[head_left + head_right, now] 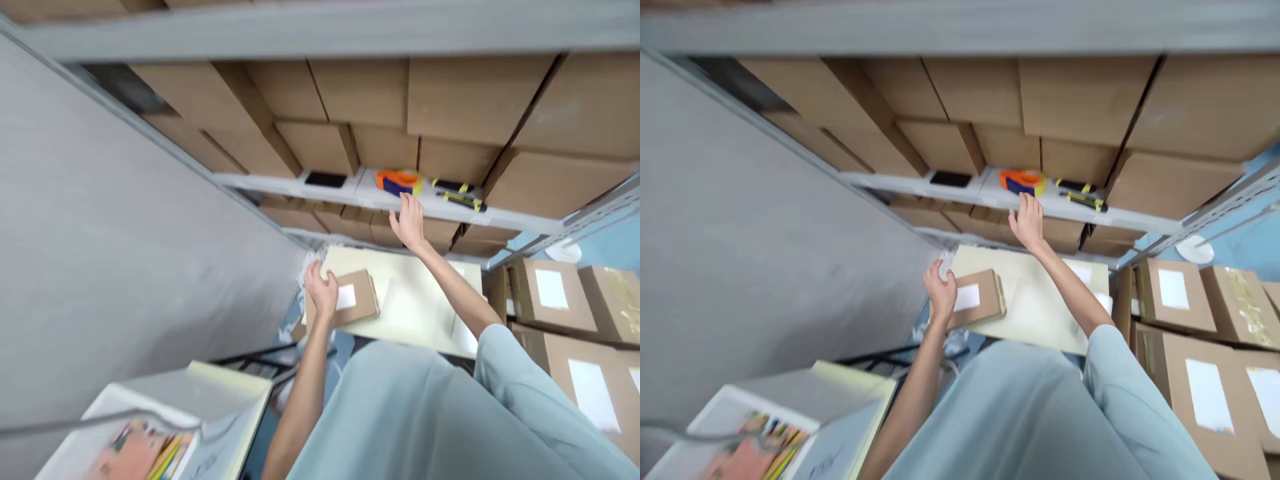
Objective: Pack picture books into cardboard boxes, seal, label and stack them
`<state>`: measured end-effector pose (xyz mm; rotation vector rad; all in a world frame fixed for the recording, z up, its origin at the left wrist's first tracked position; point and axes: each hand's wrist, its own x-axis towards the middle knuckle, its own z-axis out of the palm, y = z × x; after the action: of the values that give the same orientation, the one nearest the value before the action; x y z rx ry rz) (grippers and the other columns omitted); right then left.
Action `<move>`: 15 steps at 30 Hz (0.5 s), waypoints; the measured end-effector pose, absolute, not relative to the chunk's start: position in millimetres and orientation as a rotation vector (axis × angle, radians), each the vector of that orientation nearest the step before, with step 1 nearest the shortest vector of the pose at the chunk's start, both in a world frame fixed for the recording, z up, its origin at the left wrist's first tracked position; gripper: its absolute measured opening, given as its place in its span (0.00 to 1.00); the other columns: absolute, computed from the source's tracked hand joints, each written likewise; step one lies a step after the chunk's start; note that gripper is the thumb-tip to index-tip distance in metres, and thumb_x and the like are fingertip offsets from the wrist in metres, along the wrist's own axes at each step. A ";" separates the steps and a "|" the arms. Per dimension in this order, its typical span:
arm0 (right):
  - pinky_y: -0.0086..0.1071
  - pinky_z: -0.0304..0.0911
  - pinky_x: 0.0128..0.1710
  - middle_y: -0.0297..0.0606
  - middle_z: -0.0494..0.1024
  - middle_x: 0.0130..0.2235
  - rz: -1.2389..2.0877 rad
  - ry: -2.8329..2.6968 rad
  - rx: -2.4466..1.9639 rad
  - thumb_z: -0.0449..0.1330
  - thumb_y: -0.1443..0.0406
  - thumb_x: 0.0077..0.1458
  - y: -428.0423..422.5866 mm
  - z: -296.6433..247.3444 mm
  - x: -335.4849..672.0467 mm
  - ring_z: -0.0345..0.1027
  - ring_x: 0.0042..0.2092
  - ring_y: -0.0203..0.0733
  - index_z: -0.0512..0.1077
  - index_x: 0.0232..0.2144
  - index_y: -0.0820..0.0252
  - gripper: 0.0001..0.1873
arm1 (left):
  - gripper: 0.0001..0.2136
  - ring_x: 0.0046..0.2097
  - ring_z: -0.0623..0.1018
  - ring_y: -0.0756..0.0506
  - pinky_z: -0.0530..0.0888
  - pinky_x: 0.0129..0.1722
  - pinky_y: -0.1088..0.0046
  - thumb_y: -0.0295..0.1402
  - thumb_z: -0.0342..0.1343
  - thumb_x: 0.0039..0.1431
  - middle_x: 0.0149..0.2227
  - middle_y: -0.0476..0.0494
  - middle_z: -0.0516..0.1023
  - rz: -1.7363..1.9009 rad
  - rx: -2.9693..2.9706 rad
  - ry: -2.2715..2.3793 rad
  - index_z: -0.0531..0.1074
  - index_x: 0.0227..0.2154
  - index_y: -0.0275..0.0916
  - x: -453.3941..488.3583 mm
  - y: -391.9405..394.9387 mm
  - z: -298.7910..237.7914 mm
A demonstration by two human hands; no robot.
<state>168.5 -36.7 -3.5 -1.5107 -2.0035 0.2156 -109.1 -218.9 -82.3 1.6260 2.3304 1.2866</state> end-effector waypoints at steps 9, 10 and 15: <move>0.48 0.59 0.75 0.62 0.71 0.72 1.808 -1.774 -1.793 0.52 0.49 0.77 -296.1 -157.1 135.9 0.65 0.74 0.60 0.64 0.72 0.71 0.36 | 0.39 0.82 0.51 0.26 0.53 0.78 0.38 0.49 0.55 0.72 0.79 0.17 0.54 0.468 1.231 2.522 0.57 0.76 0.28 -97.8 -335.0 -175.8; 0.46 0.60 0.75 0.60 0.72 0.71 1.868 -1.737 -1.770 0.53 0.48 0.76 -305.4 -161.3 131.9 0.66 0.73 0.59 0.65 0.72 0.69 0.36 | 0.40 0.82 0.48 0.25 0.51 0.78 0.37 0.50 0.55 0.72 0.80 0.18 0.51 0.422 1.259 2.484 0.56 0.77 0.29 -92.7 -334.8 -179.2; 0.43 0.59 0.75 0.53 0.73 0.70 1.823 -1.645 -1.579 0.57 0.45 0.74 -300.3 -176.1 110.6 0.63 0.74 0.53 0.63 0.72 0.64 0.37 | 0.42 0.83 0.42 0.23 0.47 0.77 0.32 0.55 0.56 0.71 0.83 0.21 0.40 0.283 1.354 2.391 0.57 0.79 0.36 -84.7 -331.8 -181.1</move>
<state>110.6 -300.3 -176.1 -1.5785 -1.6452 1.8225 -84.7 -331.8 -181.1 1.3539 2.3907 0.2833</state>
